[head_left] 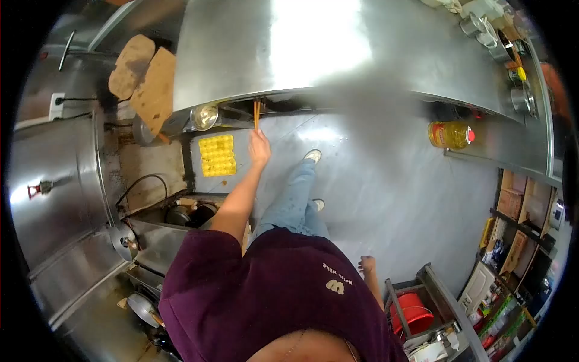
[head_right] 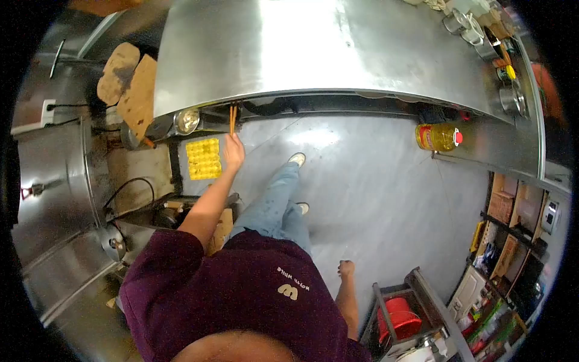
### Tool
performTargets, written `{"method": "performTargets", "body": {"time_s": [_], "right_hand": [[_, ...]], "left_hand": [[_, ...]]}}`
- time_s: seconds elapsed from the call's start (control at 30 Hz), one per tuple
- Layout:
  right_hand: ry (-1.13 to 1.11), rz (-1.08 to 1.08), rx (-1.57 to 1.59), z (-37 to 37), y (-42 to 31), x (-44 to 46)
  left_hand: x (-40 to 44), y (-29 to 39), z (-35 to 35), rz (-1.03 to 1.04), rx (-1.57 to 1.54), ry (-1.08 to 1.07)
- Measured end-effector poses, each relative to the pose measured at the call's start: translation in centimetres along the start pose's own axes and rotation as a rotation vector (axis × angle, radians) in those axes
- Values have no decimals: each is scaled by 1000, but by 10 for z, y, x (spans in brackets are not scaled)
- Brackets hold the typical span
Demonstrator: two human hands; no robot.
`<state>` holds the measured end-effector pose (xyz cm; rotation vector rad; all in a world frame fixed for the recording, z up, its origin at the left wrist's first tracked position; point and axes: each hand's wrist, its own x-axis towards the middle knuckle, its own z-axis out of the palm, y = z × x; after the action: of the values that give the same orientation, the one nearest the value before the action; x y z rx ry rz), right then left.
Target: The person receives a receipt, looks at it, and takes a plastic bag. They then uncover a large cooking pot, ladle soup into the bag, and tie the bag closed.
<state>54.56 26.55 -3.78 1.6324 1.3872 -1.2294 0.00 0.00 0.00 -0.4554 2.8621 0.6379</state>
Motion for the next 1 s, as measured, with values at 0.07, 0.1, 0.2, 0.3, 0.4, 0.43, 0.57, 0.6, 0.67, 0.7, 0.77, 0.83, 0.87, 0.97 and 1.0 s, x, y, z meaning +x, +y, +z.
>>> {"method": "performTargets", "body": {"time_s": [0.07,0.1,0.2,0.3,0.4,0.43,0.57,0.6,0.67,0.7,0.77,0.83,0.87,0.97,1.0], "right_hand": [[64,62,130,14,-10,-33],[73,41,113,8,-31,-34],[118,-123,148,17,-86,-27],[299,-431,131,26,-110,15],[278,-487,344,28,-173,-13],[254,-499,412,30,-180,-22],[381,-476,357,30,-179,-53],[409,-463,355,30,-171,-60],[422,-419,394,38,-145,-57],[422,-381,453,51,-118,-39],[408,-256,492,67,-71,-39],[360,-105,562,80,-39,-54],[334,-33,661,88,-27,-60],[281,92,700,102,-10,-80],[248,105,717,102,-11,-90]], "left_hand": [[22,12,2,80,8,164],[42,31,26,44,36,171],[90,66,38,-27,168,68],[132,69,63,71,449,-207],[131,82,54,-112,311,-390],[132,77,48,-184,286,-450],[125,67,55,86,498,-178],[135,57,65,100,577,-174],[185,23,99,160,729,-281],[204,12,114,199,792,-328],[213,12,129,171,870,-405],[218,15,128,66,934,-470],[225,18,124,3,957,-493],[182,48,103,-194,408,-318],[184,36,117,-197,235,-290]]}}
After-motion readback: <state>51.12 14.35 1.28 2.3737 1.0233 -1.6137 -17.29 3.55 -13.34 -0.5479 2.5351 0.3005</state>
